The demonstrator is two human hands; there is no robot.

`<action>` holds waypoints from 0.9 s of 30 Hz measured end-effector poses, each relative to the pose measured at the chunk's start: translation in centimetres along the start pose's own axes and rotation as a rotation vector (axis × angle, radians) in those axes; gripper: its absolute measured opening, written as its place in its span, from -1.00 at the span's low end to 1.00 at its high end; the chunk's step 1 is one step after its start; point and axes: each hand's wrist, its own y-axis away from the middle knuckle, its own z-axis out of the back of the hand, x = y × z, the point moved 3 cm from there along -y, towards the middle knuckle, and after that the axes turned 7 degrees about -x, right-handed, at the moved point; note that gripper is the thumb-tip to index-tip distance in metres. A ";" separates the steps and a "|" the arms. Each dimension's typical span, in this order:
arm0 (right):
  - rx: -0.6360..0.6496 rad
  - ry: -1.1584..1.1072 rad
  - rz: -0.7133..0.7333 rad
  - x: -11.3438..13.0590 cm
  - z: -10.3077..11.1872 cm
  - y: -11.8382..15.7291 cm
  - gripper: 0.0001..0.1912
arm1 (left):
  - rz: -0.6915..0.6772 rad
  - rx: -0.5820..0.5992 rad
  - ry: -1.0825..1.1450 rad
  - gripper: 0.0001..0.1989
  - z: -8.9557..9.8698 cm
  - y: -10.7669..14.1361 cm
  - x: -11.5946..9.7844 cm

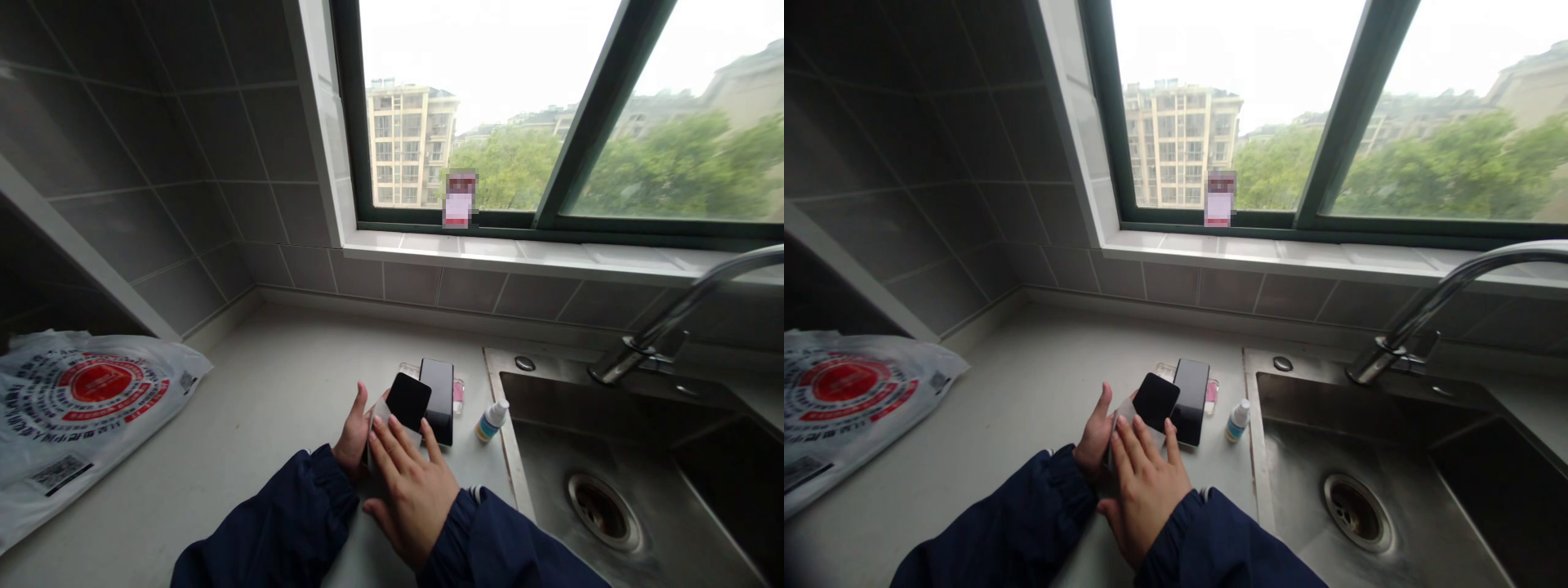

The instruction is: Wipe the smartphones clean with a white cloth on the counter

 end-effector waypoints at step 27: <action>-0.023 0.101 -0.284 -0.9 0.7 -0.2 -0.17 | -0.097 -0.045 -0.015 -0.26 0.4 -0.1 -0.4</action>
